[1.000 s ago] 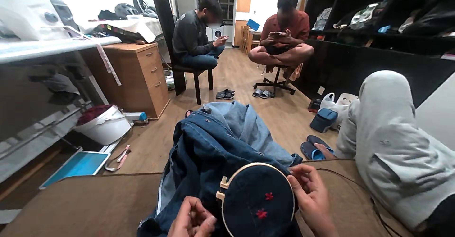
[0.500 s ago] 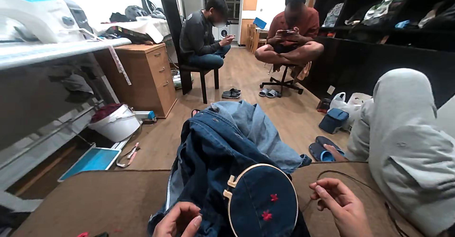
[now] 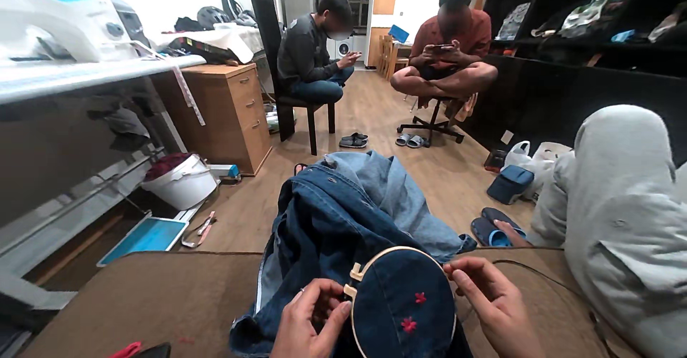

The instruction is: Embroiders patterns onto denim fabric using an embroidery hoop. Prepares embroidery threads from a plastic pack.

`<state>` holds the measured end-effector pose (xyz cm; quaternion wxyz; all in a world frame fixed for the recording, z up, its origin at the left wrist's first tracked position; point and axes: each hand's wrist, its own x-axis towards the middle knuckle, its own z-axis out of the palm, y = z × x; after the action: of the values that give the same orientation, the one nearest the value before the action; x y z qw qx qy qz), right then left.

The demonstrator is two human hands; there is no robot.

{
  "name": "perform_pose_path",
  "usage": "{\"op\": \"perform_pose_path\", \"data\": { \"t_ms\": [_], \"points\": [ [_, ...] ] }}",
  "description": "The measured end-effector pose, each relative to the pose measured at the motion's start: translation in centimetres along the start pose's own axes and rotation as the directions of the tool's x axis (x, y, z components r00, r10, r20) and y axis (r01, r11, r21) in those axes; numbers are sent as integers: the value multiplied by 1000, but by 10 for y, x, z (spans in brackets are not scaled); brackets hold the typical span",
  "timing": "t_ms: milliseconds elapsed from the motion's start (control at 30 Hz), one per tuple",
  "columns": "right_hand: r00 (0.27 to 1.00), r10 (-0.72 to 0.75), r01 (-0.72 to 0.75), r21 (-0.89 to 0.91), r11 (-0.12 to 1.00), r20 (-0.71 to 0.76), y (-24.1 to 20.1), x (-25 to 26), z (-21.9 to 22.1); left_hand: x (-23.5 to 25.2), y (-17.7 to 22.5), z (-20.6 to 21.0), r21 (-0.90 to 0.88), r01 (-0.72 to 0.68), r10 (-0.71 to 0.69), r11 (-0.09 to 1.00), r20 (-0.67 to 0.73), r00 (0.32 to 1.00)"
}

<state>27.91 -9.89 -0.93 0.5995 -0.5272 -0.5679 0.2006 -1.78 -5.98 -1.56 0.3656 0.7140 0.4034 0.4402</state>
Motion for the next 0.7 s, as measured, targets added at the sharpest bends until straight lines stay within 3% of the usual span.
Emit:
{"op": "perform_pose_path", "data": {
  "t_ms": [100, 267, 433, 600, 700],
  "points": [
    [999, 41, -39, -76, 996, 35, 7, 3, 4, 0, 0, 1, 54, 13, -14, 998, 17, 1000],
    [982, 173, -170, -53, 984, 70, 15, 1, 4, -10, -3, 1, 30, 108, -111, 994, 132, 985],
    [939, 303, -317, 71, 946, 163, 17, -3, 3, -17, -9, 3, -27, 136, -131, 990, 132, 983],
    [859, 403, -493, 296, 818, 317, 23, -6, -3, -20, -19, 6, 13, 84, -85, 996, 104, 991],
    [868, 384, -481, 342, 808, 314, 24, -6, -2, -23, -26, 7, -7, 86, -85, 996, 81, 993]
  ]
}}
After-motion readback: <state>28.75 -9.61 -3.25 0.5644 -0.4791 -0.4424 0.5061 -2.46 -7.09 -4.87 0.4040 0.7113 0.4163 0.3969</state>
